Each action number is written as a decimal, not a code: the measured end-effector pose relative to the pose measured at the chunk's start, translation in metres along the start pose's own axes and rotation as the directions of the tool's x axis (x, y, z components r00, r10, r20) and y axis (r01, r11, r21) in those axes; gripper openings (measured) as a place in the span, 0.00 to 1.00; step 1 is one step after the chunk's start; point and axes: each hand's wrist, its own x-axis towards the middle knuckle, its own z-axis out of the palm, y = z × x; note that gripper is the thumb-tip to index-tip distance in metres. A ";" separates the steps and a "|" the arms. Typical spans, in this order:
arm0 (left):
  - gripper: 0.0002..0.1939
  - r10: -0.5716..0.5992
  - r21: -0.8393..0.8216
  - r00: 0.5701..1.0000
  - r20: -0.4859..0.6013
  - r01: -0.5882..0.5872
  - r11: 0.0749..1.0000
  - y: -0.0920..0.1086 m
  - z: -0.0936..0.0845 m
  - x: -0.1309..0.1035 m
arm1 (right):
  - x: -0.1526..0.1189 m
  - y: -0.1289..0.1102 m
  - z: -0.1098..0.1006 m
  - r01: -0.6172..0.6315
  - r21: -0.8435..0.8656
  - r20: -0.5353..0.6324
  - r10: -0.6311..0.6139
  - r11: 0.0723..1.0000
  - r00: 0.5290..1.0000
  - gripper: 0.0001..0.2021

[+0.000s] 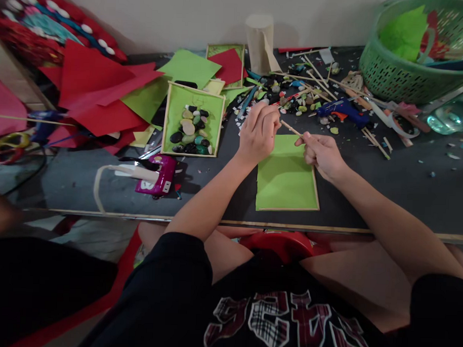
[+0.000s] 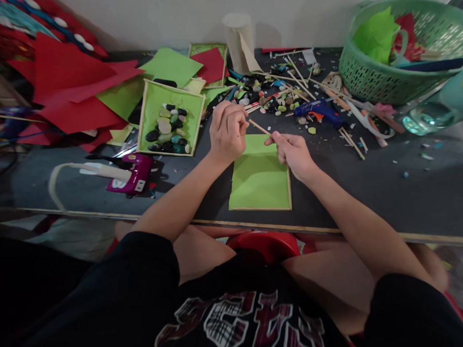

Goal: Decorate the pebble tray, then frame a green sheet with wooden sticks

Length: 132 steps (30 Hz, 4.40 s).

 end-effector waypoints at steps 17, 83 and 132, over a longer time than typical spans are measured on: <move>0.26 -0.084 0.017 0.995 -0.046 0.085 0.996 -0.007 -0.002 0.005 | 0.007 0.004 -0.010 0.154 -0.139 -0.093 -0.167 0.978 0.982 0.30; 0.32 -0.385 -0.495 0.920 0.080 0.372 0.786 0.011 -0.009 0.012 | 0.009 0.016 -0.026 0.386 -0.410 -0.101 -0.462 0.826 0.881 0.23; 0.25 -0.299 -0.724 0.921 0.249 0.382 0.575 0.024 0.010 0.007 | 0.005 0.014 -0.016 0.327 -0.431 0.076 -0.327 0.841 0.942 0.27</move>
